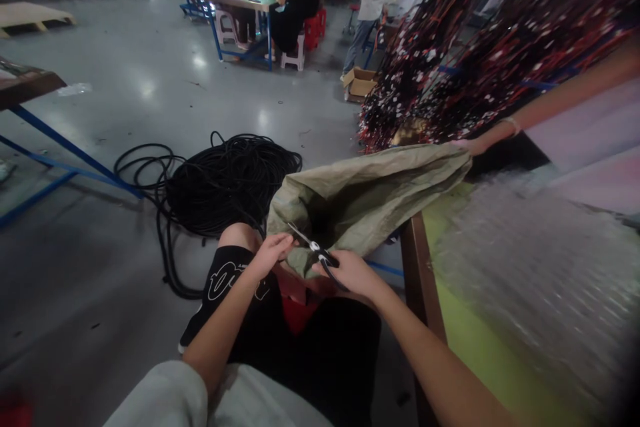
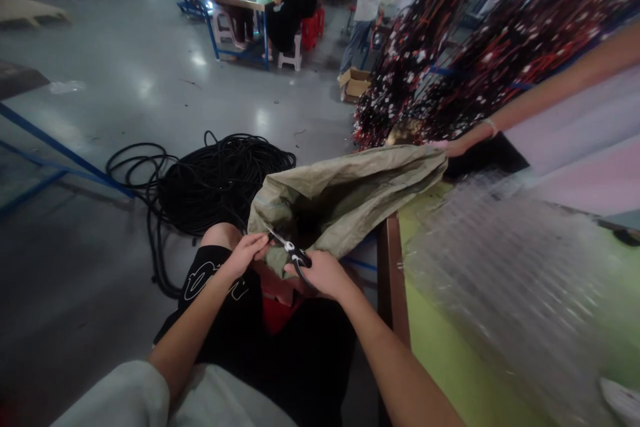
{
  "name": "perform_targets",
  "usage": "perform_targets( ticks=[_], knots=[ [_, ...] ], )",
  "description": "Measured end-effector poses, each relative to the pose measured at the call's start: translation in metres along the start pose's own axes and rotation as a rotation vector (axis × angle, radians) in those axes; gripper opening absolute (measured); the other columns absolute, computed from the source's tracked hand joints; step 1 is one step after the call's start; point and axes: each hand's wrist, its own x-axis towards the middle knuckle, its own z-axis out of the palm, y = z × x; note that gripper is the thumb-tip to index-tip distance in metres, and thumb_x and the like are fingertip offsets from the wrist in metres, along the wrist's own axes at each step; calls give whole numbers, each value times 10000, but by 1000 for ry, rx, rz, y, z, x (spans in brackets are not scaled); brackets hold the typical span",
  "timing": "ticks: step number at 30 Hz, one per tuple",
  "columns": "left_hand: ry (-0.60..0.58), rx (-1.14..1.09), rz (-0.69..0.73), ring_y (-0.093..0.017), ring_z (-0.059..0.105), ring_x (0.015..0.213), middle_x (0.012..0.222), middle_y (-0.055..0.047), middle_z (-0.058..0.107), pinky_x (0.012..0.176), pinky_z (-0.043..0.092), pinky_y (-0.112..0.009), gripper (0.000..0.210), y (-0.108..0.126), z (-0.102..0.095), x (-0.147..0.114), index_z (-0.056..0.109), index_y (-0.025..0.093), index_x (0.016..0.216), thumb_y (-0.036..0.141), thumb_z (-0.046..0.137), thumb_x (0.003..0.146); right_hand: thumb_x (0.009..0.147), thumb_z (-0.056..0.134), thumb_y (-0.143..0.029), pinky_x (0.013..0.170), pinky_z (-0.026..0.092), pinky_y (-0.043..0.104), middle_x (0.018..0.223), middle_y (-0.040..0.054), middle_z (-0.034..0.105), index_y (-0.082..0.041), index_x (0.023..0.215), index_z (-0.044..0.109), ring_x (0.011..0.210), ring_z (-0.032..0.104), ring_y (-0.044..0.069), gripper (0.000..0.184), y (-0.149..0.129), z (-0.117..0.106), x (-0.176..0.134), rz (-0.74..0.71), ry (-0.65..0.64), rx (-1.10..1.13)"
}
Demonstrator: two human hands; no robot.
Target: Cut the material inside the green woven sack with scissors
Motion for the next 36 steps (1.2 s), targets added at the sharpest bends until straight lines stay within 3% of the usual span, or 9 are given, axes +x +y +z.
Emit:
perform_targets(
  ticks=[4, 8, 17, 21, 26, 31, 36],
  knots=[
    [-210, -453, -271, -29, 233, 426, 518, 82, 291, 423, 146, -162, 374, -6, -7, -2, 581, 109, 784, 475, 651, 812, 830, 571, -597, 560, 362, 232, 760, 33, 680, -188, 811, 672, 656, 592, 180, 422, 1, 4, 1, -39, -40, -15],
    [-344, -658, -433, -26, 159, 398, 490, 99, 217, 385, 110, -152, 333, -10, -13, -2, 542, 114, 741, 421, 643, 822, 807, 565, -652, 512, 304, 241, 630, 36, 624, -175, 669, 637, 581, 546, 168, 502, 3, 5, 3, -5, -25, -134],
    [-452, -780, -463, -35, 104, 375, 464, 107, 139, 366, 119, -155, 374, -16, -13, -1, 433, 150, 648, 419, 594, 852, 792, 623, -597, 561, 366, 225, 774, 23, 670, -187, 841, 643, 660, 577, 166, 413, 4, 6, 5, -59, -24, -19],
    [-255, -631, -393, -36, 190, 397, 502, 98, 230, 394, 170, -156, 396, -16, 1, 4, 465, 148, 718, 502, 569, 862, 806, 578, -656, 546, 343, 237, 740, 54, 671, -187, 785, 656, 656, 601, 191, 476, 1, 4, 4, 35, 40, -160],
    [11, -187, -107, -62, 332, 461, 543, 63, 386, 459, 261, -185, 463, -11, 11, 6, 554, 138, 792, 589, 488, 875, 810, 518, -722, 554, 346, 241, 749, 74, 681, -195, 783, 681, 687, 621, 209, 553, -1, 2, 3, 98, 44, -183],
    [227, 394, 194, -145, 542, 675, 728, -15, 618, 640, 407, -240, 355, -8, 8, 1, 649, 155, 826, 501, 570, 853, 802, 601, -629, 577, 372, 236, 813, 62, 697, -190, 847, 683, 711, 627, 204, 449, 8, 2, 5, 92, 14, -134],
    [405, 753, 342, -203, 618, 849, 901, -58, 688, 793, 450, -297, 231, -16, 4, -1, 672, 200, 911, 417, 633, 840, 804, 581, -647, 548, 346, 245, 771, 69, 690, -191, 803, 693, 689, 622, 212, 469, 7, 3, 3, 116, 9, -175]
  ],
)
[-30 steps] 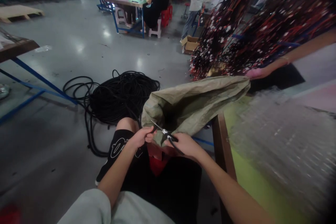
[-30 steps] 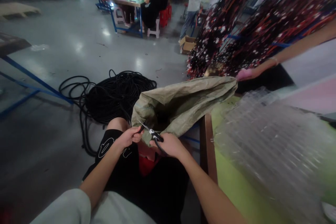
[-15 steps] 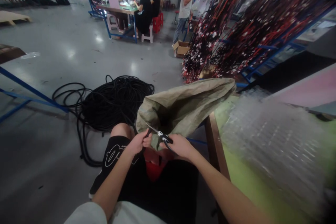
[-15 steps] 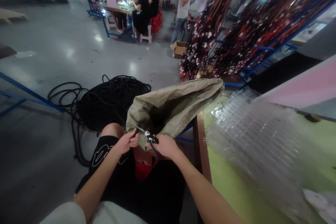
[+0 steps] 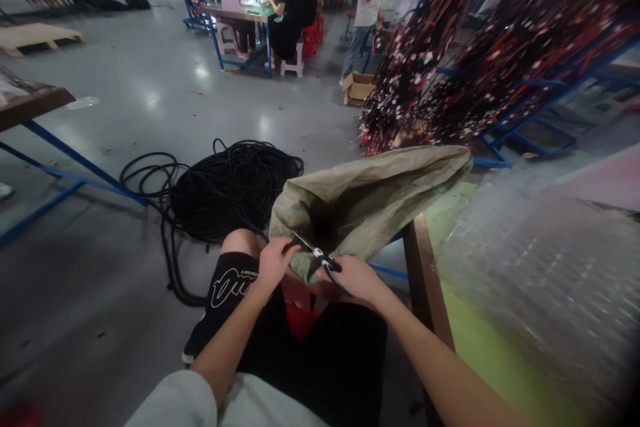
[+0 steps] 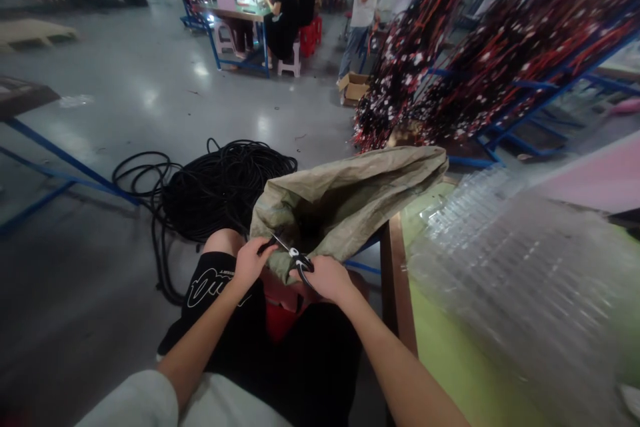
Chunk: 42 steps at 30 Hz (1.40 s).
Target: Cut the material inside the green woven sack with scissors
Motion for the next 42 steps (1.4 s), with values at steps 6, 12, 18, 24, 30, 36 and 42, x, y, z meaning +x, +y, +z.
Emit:
perform_targets(
  ticks=[6, 12, 18, 24, 30, 36, 42],
  knots=[
    [-23, 193, 97, -230, 595, 889, 901, -91, 678, 815, 439, -335, 238, -2, 7, -6, 687, 214, 971, 405, 570, 888, 808, 573, -650, 582, 377, 250, 842, 76, 700, -179, 879, 679, 734, 633, 223, 488, -3, 2, -4, 0, -22, 29],
    [-18, -80, -8, -219, 606, 869, 911, -83, 687, 819, 449, -333, 251, 10, 9, -7, 688, 195, 930, 422, 608, 860, 853, 506, -655, 599, 377, 266, 792, 97, 699, -188, 796, 683, 743, 639, 245, 503, -3, 1, 0, -9, -25, -22],
    [-87, -356, -136, -158, 563, 713, 756, -32, 648, 691, 424, -264, 308, 23, -2, 2, 667, 161, 863, 433, 526, 898, 843, 513, -655, 609, 401, 267, 748, 79, 695, -191, 772, 687, 706, 636, 241, 501, 0, 0, 5, -34, -58, 68],
    [-170, -693, -316, -78, 350, 516, 557, 44, 417, 518, 291, -216, 460, 15, 10, -1, 609, 124, 772, 563, 515, 869, 840, 528, -626, 621, 413, 266, 749, 62, 699, -189, 765, 682, 711, 639, 242, 469, 1, 2, 5, -29, -88, 131],
    [-254, -1139, -559, -33, 215, 437, 514, 93, 275, 446, 166, -200, 543, 11, 20, -3, 602, 92, 811, 634, 600, 784, 826, 551, -623, 622, 419, 264, 787, 55, 706, -193, 804, 683, 729, 639, 238, 451, 0, 1, 5, -34, -92, 168],
    [-449, -1322, -788, -38, 177, 407, 488, 112, 196, 407, 133, -177, 467, 9, 10, 3, 523, 135, 751, 590, 617, 800, 827, 558, -602, 618, 412, 262, 769, 57, 700, -184, 778, 676, 723, 629, 233, 437, -1, -3, 4, -64, -97, 154],
    [-426, -1067, -660, -50, 265, 426, 511, 79, 328, 432, 200, -190, 498, 6, 7, 4, 564, 134, 778, 628, 535, 829, 823, 555, -616, 559, 371, 253, 679, 50, 660, -183, 716, 652, 657, 602, 217, 456, 2, -1, 3, -35, -76, 98]
  ],
)
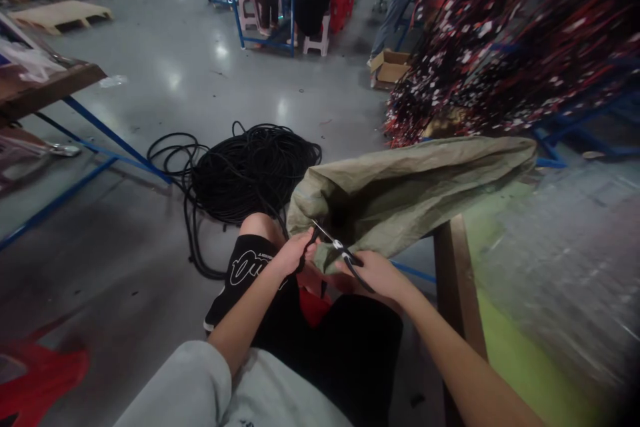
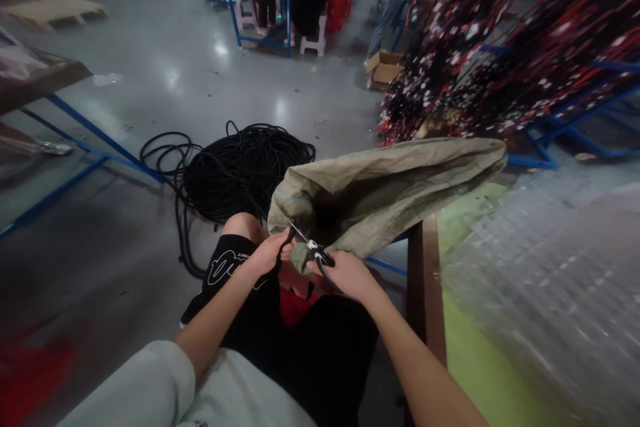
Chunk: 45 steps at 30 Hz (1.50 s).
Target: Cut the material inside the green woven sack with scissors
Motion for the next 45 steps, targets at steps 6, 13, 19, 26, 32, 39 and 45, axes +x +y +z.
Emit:
perform_targets(
  ticks=[6, 13, 19, 26, 32, 39, 45],
  knots=[
    [212, 816, 505, -149, 548, 689, 726, -29, 620, 684, 408, -258, 382, -1, 4, -8, 666, 167, 799, 486, 490, 913, 812, 558, -650, 605, 399, 259, 761, 62, 683, -176, 778, 652, 696, 615, 217, 484, 2, 2, -2, 21, -10, -14],
    [309, 1298, 689, -222, 596, 871, 906, -99, 688, 789, 437, -326, 319, -20, 0, -6, 684, 183, 1041, 423, 514, 919, 819, 575, -629, 626, 420, 266, 882, 71, 708, -175, 856, 662, 766, 630, 227, 465, -3, -1, -4, 20, -87, 13],
    [461, 1187, 808, -184, 626, 849, 899, -59, 698, 777, 486, -302, 272, -19, 1, -2, 683, 180, 995, 409, 586, 886, 840, 554, -612, 616, 402, 262, 812, 59, 695, -172, 808, 640, 731, 625, 215, 450, -3, 3, -2, -5, -42, 32],
    [484, 1126, 761, -180, 648, 834, 897, -56, 704, 774, 498, -293, 254, -17, 4, -3, 673, 165, 946, 398, 590, 885, 857, 560, -569, 632, 398, 251, 823, 57, 690, -178, 858, 641, 747, 623, 216, 399, -9, 8, -4, -22, 6, 42],
    [412, 1102, 752, -189, 643, 863, 925, -72, 702, 798, 481, -294, 272, -7, 3, -6, 669, 160, 972, 390, 534, 917, 867, 526, -613, 592, 356, 248, 786, 64, 686, -193, 796, 638, 716, 616, 212, 441, -13, 5, -4, 8, 57, -80],
    [292, 850, 594, -135, 561, 673, 730, -27, 631, 650, 417, -233, 361, -1, 1, -7, 654, 145, 869, 416, 432, 953, 883, 506, -614, 578, 336, 249, 776, 80, 689, -188, 796, 661, 710, 622, 212, 462, -15, 5, -2, 0, 53, -174],
    [238, 492, 375, -86, 343, 477, 536, 43, 406, 465, 268, -205, 488, -16, 3, 4, 617, 125, 829, 537, 380, 937, 871, 501, -642, 561, 337, 247, 744, 77, 681, -181, 757, 664, 677, 615, 204, 502, -16, 3, -1, 4, 50, -149]
  ],
)
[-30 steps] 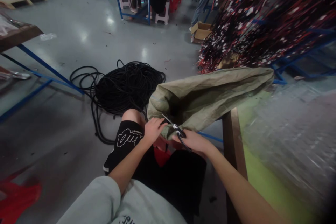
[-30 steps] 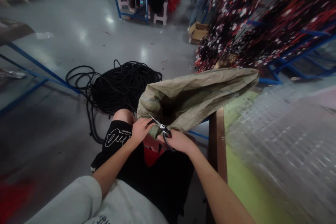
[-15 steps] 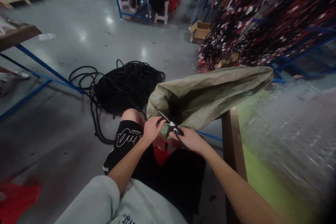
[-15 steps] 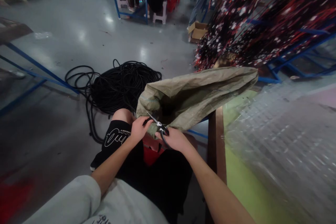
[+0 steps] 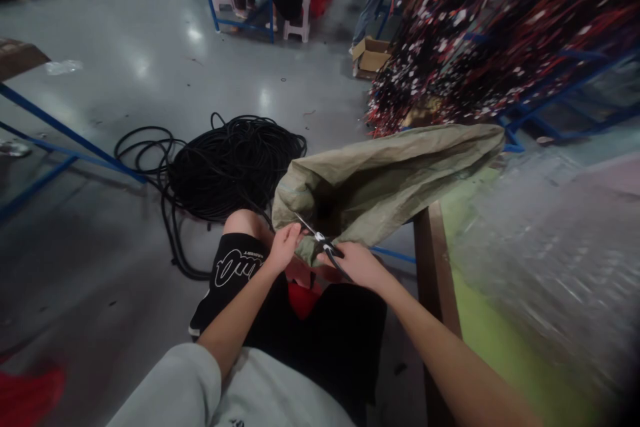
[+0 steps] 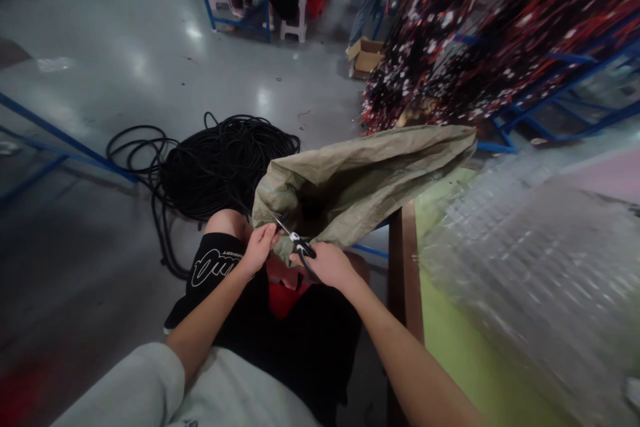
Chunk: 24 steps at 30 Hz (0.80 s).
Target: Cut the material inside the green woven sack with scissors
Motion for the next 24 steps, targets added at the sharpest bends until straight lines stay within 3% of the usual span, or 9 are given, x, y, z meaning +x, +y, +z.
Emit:
perform_targets(
  ticks=[3, 7, 12, 14, 18, 21, 24],
  knots=[
    [-7, 120, 32, -98, 405, 503, 559, 25, 465, 491, 318, -211, 465, -4, 0, 1, 627, 126, 829, 502, 381, 947, 848, 523, -657, 550, 335, 247, 743, 72, 682, -183, 755, 664, 679, 617, 204, 503, 2, -1, 0, 20, -1, 22],
    [3, 428, 238, -178, 606, 794, 858, -67, 665, 749, 465, -288, 347, -6, -8, 3, 642, 139, 993, 397, 413, 955, 787, 589, -671, 559, 359, 242, 782, 51, 684, -190, 829, 646, 690, 617, 204, 486, 6, -2, -1, 57, 38, 82],
    [8, 653, 431, -262, 594, 1044, 1080, -141, 646, 927, 458, -402, 349, -11, -11, 4, 597, 125, 1136, 358, 430, 936, 774, 597, -684, 572, 397, 229, 793, 33, 678, -190, 871, 641, 692, 617, 190, 506, 6, -6, -3, 72, -37, 164],
    [15, 650, 426, -266, 598, 1049, 1095, -145, 645, 927, 464, -410, 362, -13, -10, 5, 595, 123, 1144, 365, 426, 936, 791, 550, -712, 565, 400, 233, 765, 39, 676, -189, 832, 654, 686, 624, 198, 535, 5, -8, -3, 58, -61, 146],
    [23, 504, 289, -242, 648, 931, 1004, -112, 684, 835, 507, -370, 384, -13, -8, 5, 615, 139, 1111, 415, 410, 939, 792, 470, -773, 584, 420, 267, 763, 93, 686, -184, 767, 684, 741, 654, 259, 627, 3, -9, -2, 107, 16, 12],
    [57, 407, 176, -226, 658, 777, 851, -75, 696, 728, 517, -336, 398, -9, -6, 5, 633, 148, 1064, 460, 433, 921, 805, 456, -766, 619, 441, 276, 799, 108, 702, -191, 798, 703, 786, 667, 271, 626, 3, -7, -2, 107, 54, -6],
    [69, 346, 148, -237, 655, 773, 834, -70, 699, 723, 512, -337, 390, -2, -5, 3, 659, 166, 1000, 485, 458, 900, 795, 508, -736, 634, 451, 271, 845, 95, 713, -196, 874, 698, 791, 671, 258, 578, 4, -5, -3, 82, 74, 28]
  ],
)
